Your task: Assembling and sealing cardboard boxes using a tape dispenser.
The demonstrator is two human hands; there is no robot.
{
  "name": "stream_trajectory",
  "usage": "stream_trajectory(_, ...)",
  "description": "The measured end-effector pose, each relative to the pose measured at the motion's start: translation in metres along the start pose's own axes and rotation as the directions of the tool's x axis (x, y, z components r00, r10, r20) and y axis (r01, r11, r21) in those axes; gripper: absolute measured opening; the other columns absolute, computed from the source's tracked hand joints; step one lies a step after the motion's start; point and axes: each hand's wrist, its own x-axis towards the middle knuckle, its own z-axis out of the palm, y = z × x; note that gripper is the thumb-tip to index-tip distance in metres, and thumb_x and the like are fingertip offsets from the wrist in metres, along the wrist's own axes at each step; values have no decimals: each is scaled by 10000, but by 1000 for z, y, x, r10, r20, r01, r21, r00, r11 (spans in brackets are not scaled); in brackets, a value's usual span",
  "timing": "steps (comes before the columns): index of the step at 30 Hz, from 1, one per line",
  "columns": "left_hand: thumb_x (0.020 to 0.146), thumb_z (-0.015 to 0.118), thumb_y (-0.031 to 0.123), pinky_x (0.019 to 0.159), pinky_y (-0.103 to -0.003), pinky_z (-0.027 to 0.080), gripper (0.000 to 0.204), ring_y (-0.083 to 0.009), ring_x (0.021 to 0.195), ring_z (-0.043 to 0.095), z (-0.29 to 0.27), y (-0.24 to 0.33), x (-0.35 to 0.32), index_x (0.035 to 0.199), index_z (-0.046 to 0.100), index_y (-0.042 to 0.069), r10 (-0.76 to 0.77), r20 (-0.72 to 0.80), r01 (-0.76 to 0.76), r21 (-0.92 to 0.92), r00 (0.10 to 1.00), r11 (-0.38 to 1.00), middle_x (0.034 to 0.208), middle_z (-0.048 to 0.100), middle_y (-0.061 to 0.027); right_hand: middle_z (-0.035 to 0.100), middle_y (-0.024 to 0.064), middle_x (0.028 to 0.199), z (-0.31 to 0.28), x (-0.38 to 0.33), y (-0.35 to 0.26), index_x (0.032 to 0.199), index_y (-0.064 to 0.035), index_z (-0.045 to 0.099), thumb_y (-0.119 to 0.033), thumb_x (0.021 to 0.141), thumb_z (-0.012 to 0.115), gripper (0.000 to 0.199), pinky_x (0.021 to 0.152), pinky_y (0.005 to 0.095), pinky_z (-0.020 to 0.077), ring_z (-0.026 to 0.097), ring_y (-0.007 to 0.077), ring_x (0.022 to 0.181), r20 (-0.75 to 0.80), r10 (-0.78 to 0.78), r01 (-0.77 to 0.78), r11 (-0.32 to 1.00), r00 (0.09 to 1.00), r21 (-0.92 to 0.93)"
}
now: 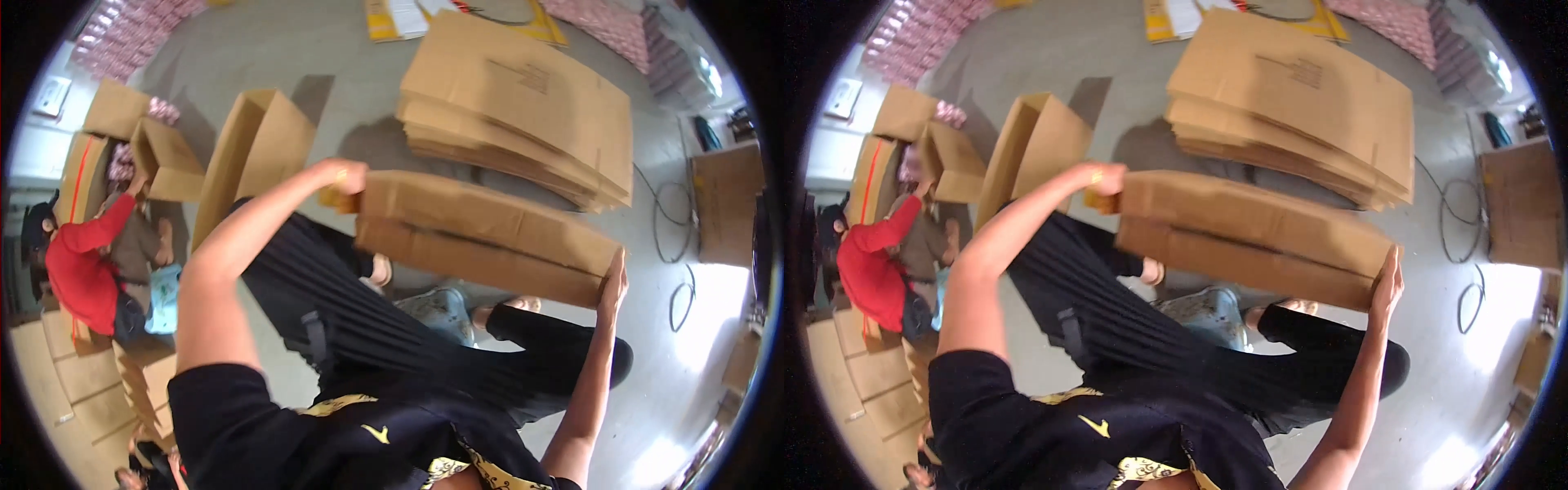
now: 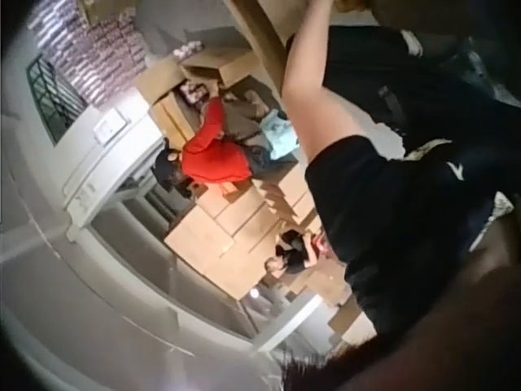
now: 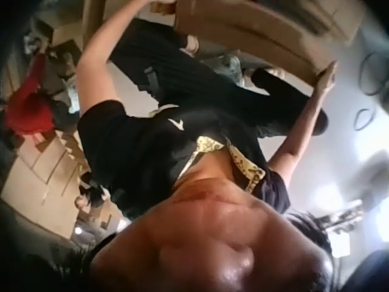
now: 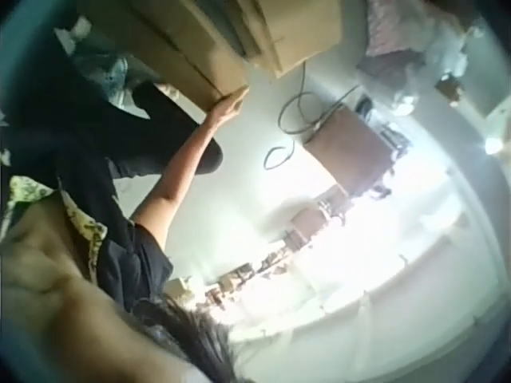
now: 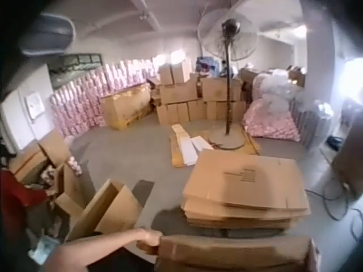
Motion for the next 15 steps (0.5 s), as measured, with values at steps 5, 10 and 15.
stream_trajectory(5,825,479,68,745,-321,466,260,-222,846,619,-52,79,-142,1050,600,25,-455,-425,73,-663,782,745,927,641,-159,587,163,1079,-42,-73,-24,1031,21,568,-599,906,264,702,851,426,445,553,256,993,-455,-467,649,470,758,598)
stream_trajectory(10,905,435,200,762,-284,462,289,-135,865,581,-39,24,-155,1055,597,13,-734,-311,-110,-945,603,309,937,629,-22,551,118,1209,-79,18,-38,1180,11,517,-671,862,279,789,971,422,350,482,233,1129,294,-374,-52,540,880,840)
stream_trajectory(15,912,418,365,805,-314,454,418,-158,947,573,0,-26,-126,1095,577,24,-792,-323,-304,-935,518,182,1066,608,-58,432,52,1337,18,49,-57,1333,-126,395,-626,875,348,679,1002,392,302,373,199,1231,395,-289,-92,697,872,711)
